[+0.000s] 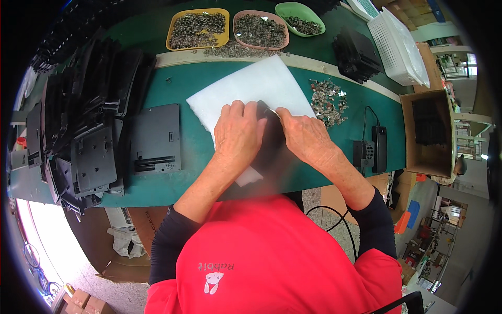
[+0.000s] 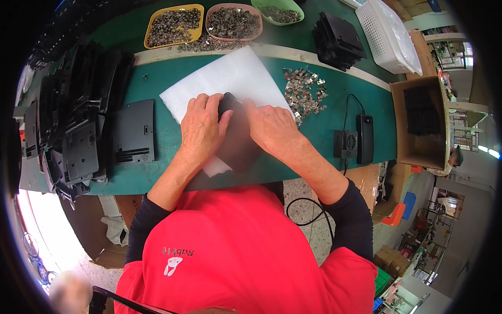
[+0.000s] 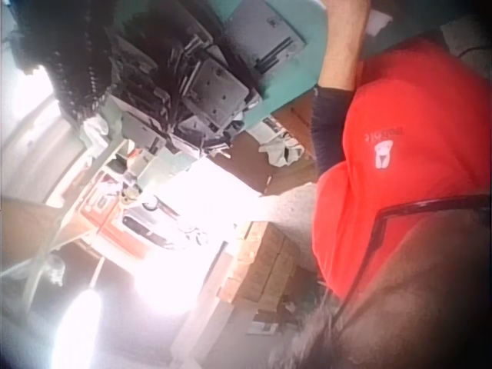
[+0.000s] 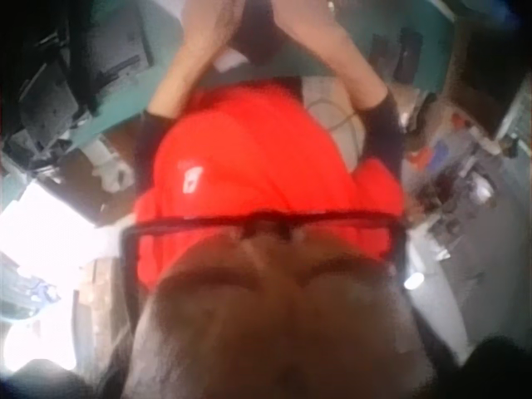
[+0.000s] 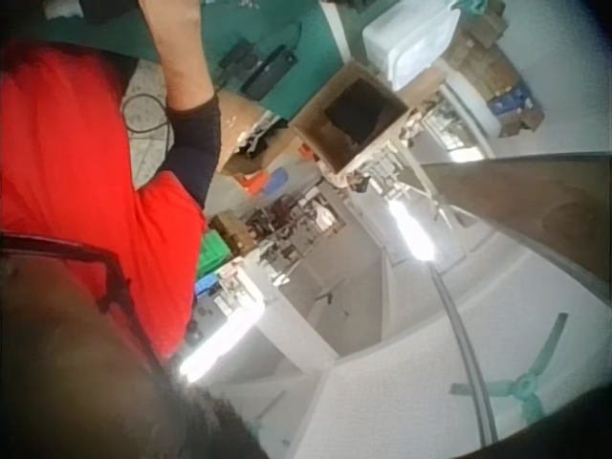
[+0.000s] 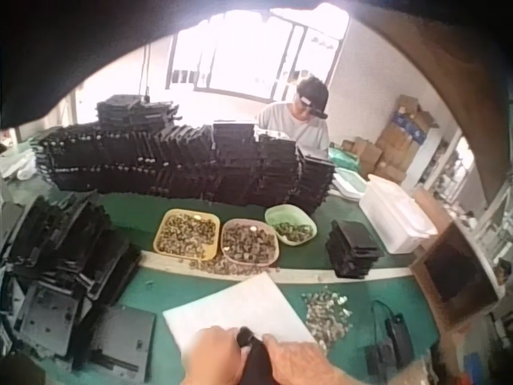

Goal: The person uses a small screwdriver to tighten screws on the back of a black electronic device. They repeatedly pick up the device, secure fasteners, and place it back on the workbench. The person handles multiple similar units in a repetitive assembly or finishing process.

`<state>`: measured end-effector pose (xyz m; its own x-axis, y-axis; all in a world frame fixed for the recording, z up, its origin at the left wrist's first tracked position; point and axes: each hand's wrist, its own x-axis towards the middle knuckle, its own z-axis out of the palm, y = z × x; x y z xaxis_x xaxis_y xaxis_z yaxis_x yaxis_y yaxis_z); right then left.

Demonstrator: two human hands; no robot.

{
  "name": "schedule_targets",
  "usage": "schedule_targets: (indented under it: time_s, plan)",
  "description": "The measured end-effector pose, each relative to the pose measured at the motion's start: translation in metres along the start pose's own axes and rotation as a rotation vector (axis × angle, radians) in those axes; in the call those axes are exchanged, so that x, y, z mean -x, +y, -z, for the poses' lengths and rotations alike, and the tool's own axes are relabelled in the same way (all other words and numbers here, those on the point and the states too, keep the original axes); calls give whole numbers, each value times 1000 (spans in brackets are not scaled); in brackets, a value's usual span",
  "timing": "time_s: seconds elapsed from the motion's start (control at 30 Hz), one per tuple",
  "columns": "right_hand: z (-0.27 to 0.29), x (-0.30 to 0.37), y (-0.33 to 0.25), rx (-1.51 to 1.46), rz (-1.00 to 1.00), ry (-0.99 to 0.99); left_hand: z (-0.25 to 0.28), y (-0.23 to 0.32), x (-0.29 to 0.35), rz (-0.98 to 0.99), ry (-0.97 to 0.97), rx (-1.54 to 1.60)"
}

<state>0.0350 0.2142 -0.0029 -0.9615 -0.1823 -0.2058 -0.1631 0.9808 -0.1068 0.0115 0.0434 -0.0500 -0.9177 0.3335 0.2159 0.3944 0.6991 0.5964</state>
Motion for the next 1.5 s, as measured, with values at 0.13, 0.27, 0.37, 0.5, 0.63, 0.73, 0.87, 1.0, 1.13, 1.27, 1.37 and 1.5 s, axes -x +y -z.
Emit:
schedule_targets:
  time_s: [0.13,0.27,0.37,0.5,0.63,0.73,0.87,1.0,1.13,1.27,1.37,1.5]
  plan:
    - [-8,-5,6,-33,59,70,1,1,-2,17,-20,-5]
    - [-5,-7,2,30,71,34,1,1,-2,14,-29,-10]
    - [-4,-6,0,41,87,42,2,0,-1,6,-25,-3]
    - [-3,-7,-4,62,78,11,3,1,-3,24,-57,10]
    - [5,-8,-23,60,3,-9,-3,-2,-3,-27,23,58]
    - [10,-11,-37,48,-100,-78,0,-1,-4,44,-61,56]
    - [10,-13,-41,33,-47,-19,-5,-3,-3,29,-26,80]
    - [20,-21,-46,88,-66,-118,-8,-2,-3,17,-13,81]
    - [24,-29,-39,127,88,-175,-16,-3,-2,5,-13,38]
    - [51,-50,-40,151,71,-381,-16,-1,-3,9,36,108]
    - [56,-51,-50,148,59,-415,-14,-1,-3,22,37,101]
    - [60,-44,-45,168,58,-346,-8,1,-4,49,24,109]
